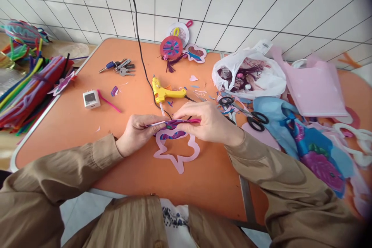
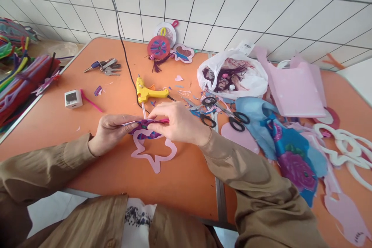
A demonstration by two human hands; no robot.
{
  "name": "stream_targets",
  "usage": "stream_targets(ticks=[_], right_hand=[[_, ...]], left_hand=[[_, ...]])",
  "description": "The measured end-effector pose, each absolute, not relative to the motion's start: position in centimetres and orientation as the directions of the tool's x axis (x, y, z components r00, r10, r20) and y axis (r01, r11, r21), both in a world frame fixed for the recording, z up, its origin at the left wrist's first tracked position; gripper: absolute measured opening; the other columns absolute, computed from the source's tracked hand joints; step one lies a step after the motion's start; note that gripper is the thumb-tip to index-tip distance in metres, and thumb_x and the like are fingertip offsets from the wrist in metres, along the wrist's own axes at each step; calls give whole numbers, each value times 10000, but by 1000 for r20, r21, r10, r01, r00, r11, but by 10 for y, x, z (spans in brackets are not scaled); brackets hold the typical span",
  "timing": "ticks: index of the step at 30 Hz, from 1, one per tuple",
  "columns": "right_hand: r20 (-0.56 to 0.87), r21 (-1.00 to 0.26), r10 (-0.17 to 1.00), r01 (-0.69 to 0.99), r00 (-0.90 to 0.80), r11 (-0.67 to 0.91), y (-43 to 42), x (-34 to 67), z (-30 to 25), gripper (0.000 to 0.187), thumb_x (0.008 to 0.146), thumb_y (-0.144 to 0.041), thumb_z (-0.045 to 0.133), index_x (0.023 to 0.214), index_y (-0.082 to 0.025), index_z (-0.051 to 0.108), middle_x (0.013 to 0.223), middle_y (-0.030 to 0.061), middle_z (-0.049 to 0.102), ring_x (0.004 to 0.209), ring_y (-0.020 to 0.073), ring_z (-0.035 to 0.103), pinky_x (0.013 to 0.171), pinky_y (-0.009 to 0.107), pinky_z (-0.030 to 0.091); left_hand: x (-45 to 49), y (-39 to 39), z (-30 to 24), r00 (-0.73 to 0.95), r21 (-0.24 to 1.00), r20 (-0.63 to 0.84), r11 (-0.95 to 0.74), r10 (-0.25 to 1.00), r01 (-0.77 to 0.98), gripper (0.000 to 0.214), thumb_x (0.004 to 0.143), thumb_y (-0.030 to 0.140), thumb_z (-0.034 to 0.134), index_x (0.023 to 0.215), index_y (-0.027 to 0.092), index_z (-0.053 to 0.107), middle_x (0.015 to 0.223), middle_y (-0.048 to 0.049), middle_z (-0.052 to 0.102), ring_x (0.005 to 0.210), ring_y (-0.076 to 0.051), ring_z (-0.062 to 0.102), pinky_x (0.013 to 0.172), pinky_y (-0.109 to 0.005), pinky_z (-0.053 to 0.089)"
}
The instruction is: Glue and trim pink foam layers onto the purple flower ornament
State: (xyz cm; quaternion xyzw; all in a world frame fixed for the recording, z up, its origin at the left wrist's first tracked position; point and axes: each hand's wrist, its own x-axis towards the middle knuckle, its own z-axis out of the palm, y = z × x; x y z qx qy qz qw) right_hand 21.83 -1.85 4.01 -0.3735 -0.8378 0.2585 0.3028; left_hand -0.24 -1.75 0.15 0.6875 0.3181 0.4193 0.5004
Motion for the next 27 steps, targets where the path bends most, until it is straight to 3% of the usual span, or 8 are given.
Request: stream_targets(ticks=[5,12,14,16,19,21,24,27], right_hand=[[458,-556,692,427,-558,713,-20,216,35,95,883,-168,632,815,-156,697,826,64,743,774,168,675,708,302,528],[638,-317,486,372,-597,872,-15,218,31,124,904,-149,591,874,-162,711,882,86,754,873,199,709,801,354,570],[636,-331,488,359,-598,873,-14,219,31,127,910,-168,592,886,-182,716,894,74,758,889,196,711,806,352,574],[596,-425,531,324,-602,845,-13,219,32,121,915,-199,601,895,-199,720,891,62,760,888,186,711,805,339,575],[529,-574,611,282,-590,769,-14,219,33,101,906,-227,623,894,-194,718,864,59,756,842,176,702,774,327,567],[497,-626,661,295,-562,722,-15,218,35,98,894,-244,635,868,-189,712,841,61,748,801,172,686,743,322,552],[422,-684,745,359,-516,635,-18,217,39,166,906,-255,599,795,-184,699,793,52,729,746,153,652,694,293,515],[303,-743,826,424,-475,517,-18,218,42,244,909,-271,578,713,-162,674,708,31,680,655,120,589,604,252,452]], left_hand=[[-6,-15,4,495,790,502,-610,709,71,206,874,126,639,1035,139,767,915,-117,783,775,-171,748,667,-206,589],[-10,-10,5,563,489,675,-860,477,143,255,924,214,589,1138,124,695,889,-151,770,801,-193,739,688,-260,591],[-11,-8,5,582,423,698,-896,417,135,277,952,202,530,1178,122,670,917,-156,768,837,-196,738,714,-270,593],[-11,-7,5,588,387,713,-914,383,125,289,958,202,513,1189,108,659,933,-167,765,854,-203,737,724,-275,593],[-10,-9,6,586,445,687,-886,431,129,264,950,217,536,1139,112,688,889,-145,769,795,-190,736,682,-249,580],[-9,-12,9,564,574,610,-801,557,170,224,935,237,570,1048,125,729,807,-103,769,679,-155,715,607,-207,549],[-5,-18,15,532,861,323,-477,783,178,260,921,318,591,883,125,762,700,-57,742,560,-119,646,526,-185,498],[-1,-21,19,506,992,38,-94,862,87,401,869,450,635,656,115,691,524,-3,603,456,-78,495,439,-177,400]])
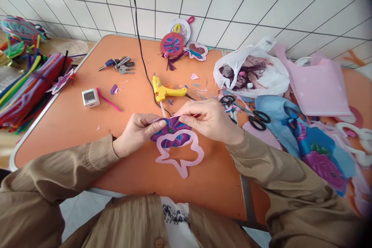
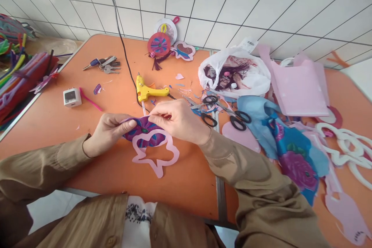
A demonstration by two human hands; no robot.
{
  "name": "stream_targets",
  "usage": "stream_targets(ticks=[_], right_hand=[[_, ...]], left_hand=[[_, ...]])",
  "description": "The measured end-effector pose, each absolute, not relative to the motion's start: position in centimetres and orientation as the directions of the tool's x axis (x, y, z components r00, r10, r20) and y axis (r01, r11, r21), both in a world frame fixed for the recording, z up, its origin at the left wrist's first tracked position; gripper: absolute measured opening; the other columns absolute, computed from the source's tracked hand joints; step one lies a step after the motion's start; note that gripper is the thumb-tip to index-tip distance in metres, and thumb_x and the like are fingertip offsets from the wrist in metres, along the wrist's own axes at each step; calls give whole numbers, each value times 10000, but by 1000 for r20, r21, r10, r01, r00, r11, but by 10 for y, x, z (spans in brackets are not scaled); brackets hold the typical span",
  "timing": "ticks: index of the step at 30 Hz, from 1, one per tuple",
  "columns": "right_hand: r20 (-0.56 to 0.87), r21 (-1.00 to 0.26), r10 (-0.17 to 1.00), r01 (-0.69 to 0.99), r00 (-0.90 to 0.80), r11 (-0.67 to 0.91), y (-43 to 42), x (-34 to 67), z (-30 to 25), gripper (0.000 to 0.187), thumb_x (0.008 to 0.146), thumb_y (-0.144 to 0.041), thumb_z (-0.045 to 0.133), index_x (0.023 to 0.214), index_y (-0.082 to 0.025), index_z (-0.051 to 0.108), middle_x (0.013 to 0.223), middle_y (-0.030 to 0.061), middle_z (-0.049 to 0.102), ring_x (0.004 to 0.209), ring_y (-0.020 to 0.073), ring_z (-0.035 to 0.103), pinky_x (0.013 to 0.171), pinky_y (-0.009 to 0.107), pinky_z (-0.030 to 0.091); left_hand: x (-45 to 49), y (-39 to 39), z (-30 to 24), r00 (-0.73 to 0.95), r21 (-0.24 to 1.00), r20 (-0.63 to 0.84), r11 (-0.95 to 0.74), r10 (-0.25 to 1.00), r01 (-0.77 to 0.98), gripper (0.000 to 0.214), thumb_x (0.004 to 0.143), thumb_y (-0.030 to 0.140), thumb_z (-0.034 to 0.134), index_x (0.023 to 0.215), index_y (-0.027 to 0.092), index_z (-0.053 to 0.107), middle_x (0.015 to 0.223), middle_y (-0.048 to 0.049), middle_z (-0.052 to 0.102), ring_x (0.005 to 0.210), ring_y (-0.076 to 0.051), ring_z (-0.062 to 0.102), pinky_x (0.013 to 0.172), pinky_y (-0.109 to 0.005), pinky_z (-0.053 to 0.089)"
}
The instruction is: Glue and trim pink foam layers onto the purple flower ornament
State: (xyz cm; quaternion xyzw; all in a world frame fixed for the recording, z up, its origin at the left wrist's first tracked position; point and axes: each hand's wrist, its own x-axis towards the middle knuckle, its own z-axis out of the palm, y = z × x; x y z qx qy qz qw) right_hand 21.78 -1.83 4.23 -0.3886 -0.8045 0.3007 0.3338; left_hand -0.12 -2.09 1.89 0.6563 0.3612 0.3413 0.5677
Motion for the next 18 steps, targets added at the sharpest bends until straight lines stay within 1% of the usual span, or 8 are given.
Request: stream_targets(ticks=[2,3,5,7,9,11,14,18], right_hand=[[222,-786,859,436,-462,438,-18,218,43,307,919,-314,555,682,-147,656,649,15,629,589,99,527,538,237,392],[194,-806,865,427,-463,409,-17,219,44,328,922,-339,546,683,-141,655,632,10,609,571,92,505,520,234,368],[171,-831,870,406,-463,380,-17,218,44,312,898,-364,571,710,-132,661,626,5,598,564,88,489,515,231,351],[171,-839,882,404,-439,364,-17,217,44,253,857,-333,614,706,-134,651,619,-2,590,556,84,479,519,227,350],[162,-842,896,415,-415,344,-17,216,44,230,837,-283,612,656,-141,615,593,-13,558,539,77,450,520,225,349],[147,-852,898,408,-414,328,-16,215,43,252,840,-262,584,615,-147,579,576,-20,528,531,72,427,525,226,349],[120,-870,894,388,-432,304,-15,215,43,250,836,-271,577,619,-147,576,593,-14,543,545,75,435,530,228,352],[101,-879,894,382,-437,285,-13,216,43,255,832,-271,574,611,-143,572,591,-14,529,553,75,429,523,226,337]], left_hand=[[1,-21,19,501,996,-92,83,861,41,485,809,517,682,553,115,595,469,23,503,431,-55,410,414,-171,332],[2,-20,19,498,988,-145,152,855,28,518,780,543,700,526,118,551,463,28,479,430,-50,390,411,-169,313],[3,-19,17,484,966,-232,259,844,13,560,737,579,724,503,126,491,462,31,462,432,-48,387,418,-171,312],[3,-19,16,471,944,-292,329,832,5,566,711,592,739,509,130,482,470,27,477,435,-55,411,431,-177,338],[3,-19,15,469,927,-330,374,819,1,544,696,592,751,536,128,516,488,18,508,437,-65,439,441,-186,366],[3,-20,15,469,915,-354,402,809,-3,527,691,587,756,556,128,536,492,17,519,424,-65,440,429,-185,362],[2,-21,15,466,899,-383,438,798,-12,530,678,599,760,557,131,542,473,22,510,395,-62,421,396,-180,345],[2,-20,14,469,879,-404,475,785,-38,535,645,628,767,594,124,594,485,7,546,394,-79,460,382,-187,369]])
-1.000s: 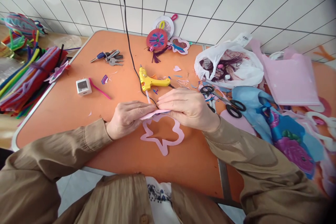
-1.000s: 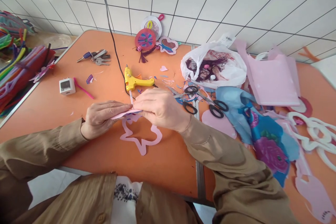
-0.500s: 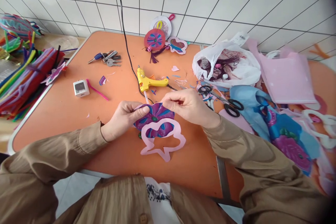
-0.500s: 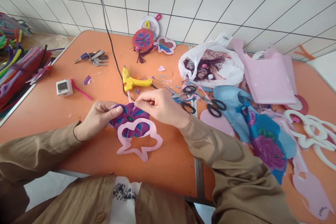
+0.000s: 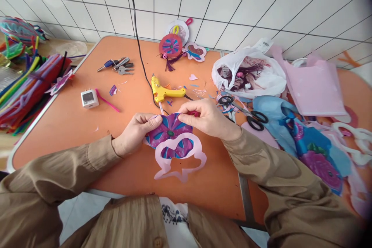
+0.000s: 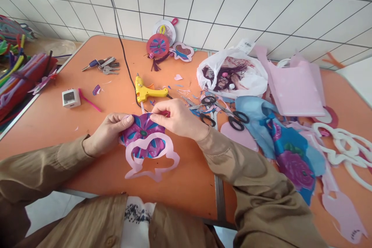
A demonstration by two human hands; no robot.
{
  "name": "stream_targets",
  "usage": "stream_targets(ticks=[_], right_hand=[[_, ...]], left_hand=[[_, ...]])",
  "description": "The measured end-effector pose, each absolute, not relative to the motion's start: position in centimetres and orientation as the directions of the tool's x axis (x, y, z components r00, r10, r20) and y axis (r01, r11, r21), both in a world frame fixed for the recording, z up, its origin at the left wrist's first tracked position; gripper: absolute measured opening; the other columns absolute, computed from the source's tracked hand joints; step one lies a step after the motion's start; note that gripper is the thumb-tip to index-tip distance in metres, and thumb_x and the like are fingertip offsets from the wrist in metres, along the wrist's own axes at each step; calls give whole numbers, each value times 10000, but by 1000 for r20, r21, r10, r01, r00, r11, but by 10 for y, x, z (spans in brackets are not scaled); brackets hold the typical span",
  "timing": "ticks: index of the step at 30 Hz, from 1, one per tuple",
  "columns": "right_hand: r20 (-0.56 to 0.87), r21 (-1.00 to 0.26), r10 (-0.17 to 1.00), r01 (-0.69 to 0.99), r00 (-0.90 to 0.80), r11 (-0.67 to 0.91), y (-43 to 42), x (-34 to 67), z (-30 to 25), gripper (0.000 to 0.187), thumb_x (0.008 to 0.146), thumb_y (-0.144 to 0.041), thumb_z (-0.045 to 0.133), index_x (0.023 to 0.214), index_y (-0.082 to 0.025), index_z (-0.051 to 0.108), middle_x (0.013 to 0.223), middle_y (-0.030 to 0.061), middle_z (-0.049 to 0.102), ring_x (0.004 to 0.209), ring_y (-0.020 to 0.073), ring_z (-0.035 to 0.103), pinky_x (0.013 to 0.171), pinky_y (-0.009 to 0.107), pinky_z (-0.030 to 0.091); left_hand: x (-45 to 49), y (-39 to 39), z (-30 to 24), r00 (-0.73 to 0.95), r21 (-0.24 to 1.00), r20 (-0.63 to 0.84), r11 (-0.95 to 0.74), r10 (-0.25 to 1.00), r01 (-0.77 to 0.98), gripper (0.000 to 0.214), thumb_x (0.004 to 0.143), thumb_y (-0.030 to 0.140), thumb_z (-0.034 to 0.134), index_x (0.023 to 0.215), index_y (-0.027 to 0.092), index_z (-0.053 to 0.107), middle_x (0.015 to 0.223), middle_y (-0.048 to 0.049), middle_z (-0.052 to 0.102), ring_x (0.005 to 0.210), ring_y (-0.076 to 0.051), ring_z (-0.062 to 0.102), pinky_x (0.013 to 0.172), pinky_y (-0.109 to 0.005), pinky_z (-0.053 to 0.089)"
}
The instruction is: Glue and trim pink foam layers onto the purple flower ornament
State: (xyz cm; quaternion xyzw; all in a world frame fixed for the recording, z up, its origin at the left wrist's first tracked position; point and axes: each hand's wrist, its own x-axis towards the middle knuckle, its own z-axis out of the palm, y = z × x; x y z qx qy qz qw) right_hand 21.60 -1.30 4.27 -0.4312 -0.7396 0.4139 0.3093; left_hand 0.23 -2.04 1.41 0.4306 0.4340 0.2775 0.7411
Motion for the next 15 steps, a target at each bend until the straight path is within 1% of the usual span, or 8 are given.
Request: stream_targets(ticks=[4,7,9,12,14,15], right_hand=[[109,-882,900,377,-422,284,-13,215,41,258,828,-294,577,620,-142,573,583,-19,512,543,72,415,514,224,331],[113,-878,900,381,-420,288,-14,213,38,260,822,-327,602,640,-145,574,598,-14,535,557,81,451,522,225,350],[115,-870,903,398,-413,292,-14,211,36,255,826,-302,596,625,-150,556,588,-18,525,554,82,453,518,222,350],[114,-851,904,429,-412,303,-15,208,33,258,834,-256,575,601,-153,541,566,-24,507,543,78,434,509,217,337],[108,-843,896,437,-431,312,-16,206,31,250,833,-243,580,601,-152,551,562,-26,513,537,75,429,509,217,331],[107,-842,891,437,-440,317,-16,205,30,250,832,-242,583,601,-151,556,559,-27,513,534,74,426,511,217,330]], left_hand=[[3,-19,13,477,878,-402,476,781,-40,533,648,633,765,632,118,625,502,3,568,404,-83,485,392,-187,394],[3,-18,13,491,882,-390,469,779,-44,522,679,615,754,611,119,605,499,13,556,405,-65,470,401,-170,386],[2,-18,15,505,890,-376,454,777,-37,525,702,613,737,590,122,590,480,24,533,397,-55,445,395,-161,366],[2,-17,18,500,931,-320,366,805,7,492,693,586,757,617,115,638,517,7,579,438,-65,479,428,-171,397],[3,-16,20,464,955,-281,293,840,47,463,661,558,792,658,107,686,560,-13,622,471,-78,508,451,-181,419],[3,-16,20,436,961,-270,269,859,65,468,653,559,795,648,104,690,542,-12,612,455,-75,491,431,-179,402]])
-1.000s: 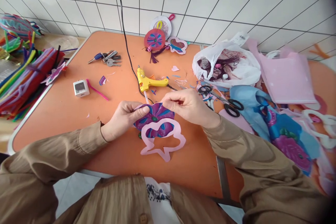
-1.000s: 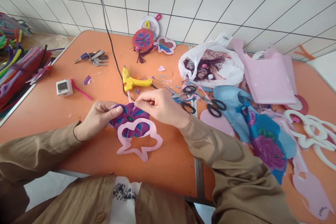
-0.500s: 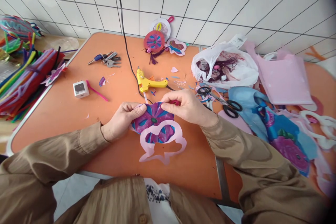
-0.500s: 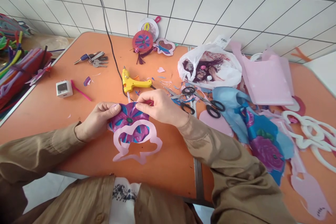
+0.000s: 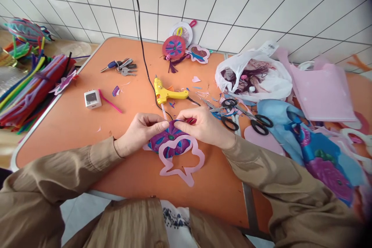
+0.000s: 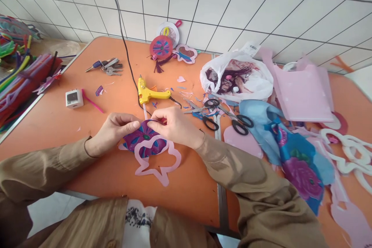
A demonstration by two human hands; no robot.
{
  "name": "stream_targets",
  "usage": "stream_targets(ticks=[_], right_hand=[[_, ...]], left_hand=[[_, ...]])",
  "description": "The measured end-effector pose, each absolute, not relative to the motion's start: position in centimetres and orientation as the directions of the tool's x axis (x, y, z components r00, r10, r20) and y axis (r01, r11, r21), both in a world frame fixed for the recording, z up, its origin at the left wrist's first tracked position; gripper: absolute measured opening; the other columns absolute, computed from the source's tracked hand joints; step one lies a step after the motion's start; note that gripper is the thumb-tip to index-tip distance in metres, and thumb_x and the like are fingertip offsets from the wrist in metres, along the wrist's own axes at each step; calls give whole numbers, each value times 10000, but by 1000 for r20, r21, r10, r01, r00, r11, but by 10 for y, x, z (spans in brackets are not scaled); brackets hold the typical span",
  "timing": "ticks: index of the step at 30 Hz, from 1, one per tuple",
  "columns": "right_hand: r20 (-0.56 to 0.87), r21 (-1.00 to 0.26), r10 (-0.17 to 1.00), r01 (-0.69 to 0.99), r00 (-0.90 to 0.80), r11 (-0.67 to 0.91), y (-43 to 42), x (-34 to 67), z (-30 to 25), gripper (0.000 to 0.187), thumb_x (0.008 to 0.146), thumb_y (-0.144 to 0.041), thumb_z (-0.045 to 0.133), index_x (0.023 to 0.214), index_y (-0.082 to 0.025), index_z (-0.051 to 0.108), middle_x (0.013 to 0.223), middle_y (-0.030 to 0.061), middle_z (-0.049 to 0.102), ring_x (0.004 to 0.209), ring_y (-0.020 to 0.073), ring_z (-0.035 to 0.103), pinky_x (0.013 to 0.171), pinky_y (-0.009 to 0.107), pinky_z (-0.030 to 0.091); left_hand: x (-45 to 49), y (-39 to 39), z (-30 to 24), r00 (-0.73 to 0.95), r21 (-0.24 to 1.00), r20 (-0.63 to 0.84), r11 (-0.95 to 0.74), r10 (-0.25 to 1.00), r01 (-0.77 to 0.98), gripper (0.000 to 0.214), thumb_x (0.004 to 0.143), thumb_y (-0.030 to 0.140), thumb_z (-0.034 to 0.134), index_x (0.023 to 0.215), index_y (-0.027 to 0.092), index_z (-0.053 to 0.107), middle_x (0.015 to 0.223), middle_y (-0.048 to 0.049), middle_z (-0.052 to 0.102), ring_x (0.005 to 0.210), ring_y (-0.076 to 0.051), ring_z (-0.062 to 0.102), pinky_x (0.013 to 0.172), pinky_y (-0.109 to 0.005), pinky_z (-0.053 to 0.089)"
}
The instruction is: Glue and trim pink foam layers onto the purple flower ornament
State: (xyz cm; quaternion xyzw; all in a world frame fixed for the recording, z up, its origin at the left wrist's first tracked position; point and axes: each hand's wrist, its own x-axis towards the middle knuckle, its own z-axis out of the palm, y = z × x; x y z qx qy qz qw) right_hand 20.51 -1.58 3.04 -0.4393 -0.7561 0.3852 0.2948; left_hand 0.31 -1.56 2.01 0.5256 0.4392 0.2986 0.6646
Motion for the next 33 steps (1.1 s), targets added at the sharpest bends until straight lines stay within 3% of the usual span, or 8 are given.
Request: stream_targets(ticks=[5,10,15,24,28,31,33], right_hand=[[104,-843,886,433,-452,320,-16,206,28,252,832,-278,615,619,-147,580,582,-20,551,550,79,454,534,219,353],[93,-841,894,445,-438,306,-14,208,29,236,830,-258,592,622,-146,593,571,-17,557,534,79,457,508,212,338],[71,-867,896,417,-438,272,-14,207,28,221,825,-248,587,628,-149,603,560,-19,566,510,76,458,482,205,333],[75,-860,894,425,-441,282,-12,209,24,222,823,-251,590,629,-143,600,568,-22,567,519,72,456,493,204,336],[82,-850,897,440,-434,290,-11,209,21,224,825,-255,597,636,-136,619,569,-17,575,528,75,473,506,206,359],[70,-862,896,426,-438,276,-11,210,24,242,848,-317,604,693,-136,650,625,8,638,566,100,556,530,216,417],[96,-872,906,404,-413,277,-10,213,29,225,853,-360,617,859,-145,685,815,55,722,710,146,657,625,251,503]], left_hand=[[5,-14,15,374,953,-302,286,877,99,495,651,588,775,622,103,680,485,-9,580,394,-75,453,369,-185,376],[5,-13,15,410,968,-247,241,878,67,472,649,570,786,686,105,711,536,-23,629,438,-86,492,409,-190,414],[3,-12,16,431,955,-292,289,854,74,522,660,609,764,590,107,636,471,3,549,407,-62,430,390,-178,340],[3,-9,12,413,940,-328,335,850,57,508,611,586,808,606,104,648,469,-17,593,384,-77,471,375,-182,369],[3,-8,12,490,921,-370,382,790,80,503,596,568,827,601,101,640,504,-25,609,414,-70,483,396,-173,369],[4,-9,13,530,902,-407,420,744,103,522,594,566,829,529,111,579,457,-6,569,380,-53,443,369,-162,316],[5,-9,12,501,892,-420,447,757,72,504,606,555,827,548,108,600,444,4,559,362,-46,426,359,-159,308]])
